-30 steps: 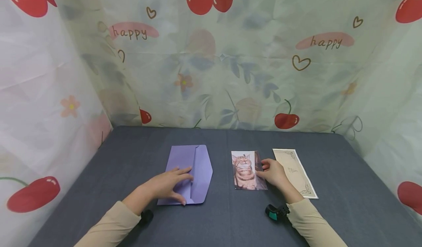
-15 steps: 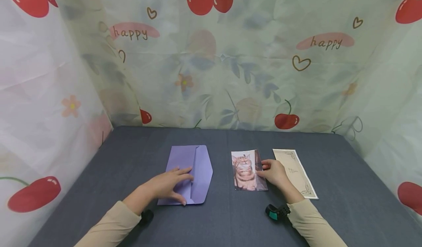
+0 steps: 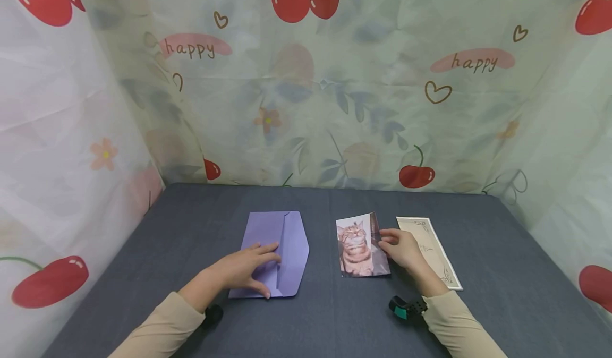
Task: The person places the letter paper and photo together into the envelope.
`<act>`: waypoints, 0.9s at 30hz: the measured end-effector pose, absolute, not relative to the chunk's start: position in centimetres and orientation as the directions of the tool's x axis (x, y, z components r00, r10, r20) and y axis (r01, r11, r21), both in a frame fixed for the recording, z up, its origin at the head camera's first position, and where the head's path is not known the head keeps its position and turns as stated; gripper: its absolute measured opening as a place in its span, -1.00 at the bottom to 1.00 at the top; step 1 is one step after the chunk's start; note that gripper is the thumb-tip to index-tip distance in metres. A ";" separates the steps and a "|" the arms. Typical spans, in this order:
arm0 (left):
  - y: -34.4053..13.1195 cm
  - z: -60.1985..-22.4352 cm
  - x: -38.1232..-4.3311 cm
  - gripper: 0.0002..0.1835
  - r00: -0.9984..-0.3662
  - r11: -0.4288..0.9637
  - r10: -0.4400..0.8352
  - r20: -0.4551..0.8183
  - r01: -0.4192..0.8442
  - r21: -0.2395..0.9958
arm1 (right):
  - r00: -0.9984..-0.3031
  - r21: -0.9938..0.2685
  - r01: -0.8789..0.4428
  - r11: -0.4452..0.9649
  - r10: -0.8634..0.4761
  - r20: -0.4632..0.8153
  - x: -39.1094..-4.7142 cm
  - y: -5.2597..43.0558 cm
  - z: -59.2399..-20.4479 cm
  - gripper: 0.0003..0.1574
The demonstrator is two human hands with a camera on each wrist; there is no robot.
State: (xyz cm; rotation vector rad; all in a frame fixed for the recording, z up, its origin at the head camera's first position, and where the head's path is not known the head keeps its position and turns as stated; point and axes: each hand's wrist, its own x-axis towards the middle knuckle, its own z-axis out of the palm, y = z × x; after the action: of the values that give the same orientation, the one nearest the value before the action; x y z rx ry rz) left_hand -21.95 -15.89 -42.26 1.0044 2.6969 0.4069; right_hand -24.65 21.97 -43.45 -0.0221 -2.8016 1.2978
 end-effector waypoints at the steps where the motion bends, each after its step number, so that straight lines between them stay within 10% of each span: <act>1: -15.9 -42.3 -22.0 -0.24 -0.736 0.725 0.666 -0.119 0.602 0.335 | -0.999 -0.765 -0.008 0.643 0.036 0.040 -24.6 22.0 -43.4 -0.58; 27: -15.9 -42.2 -21.8 -0.23 -0.740 0.728 0.663 -0.110 0.603 0.326 | -0.997 -0.826 -0.017 0.563 0.053 0.057 -24.2 21.4 -41.7 -0.56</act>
State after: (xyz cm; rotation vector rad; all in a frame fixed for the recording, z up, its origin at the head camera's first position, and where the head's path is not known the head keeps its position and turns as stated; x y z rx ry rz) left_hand -21.82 -15.88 -42.20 1.0078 2.7119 0.3990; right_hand -24.17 21.38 -41.71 -0.0307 -2.7109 1.4339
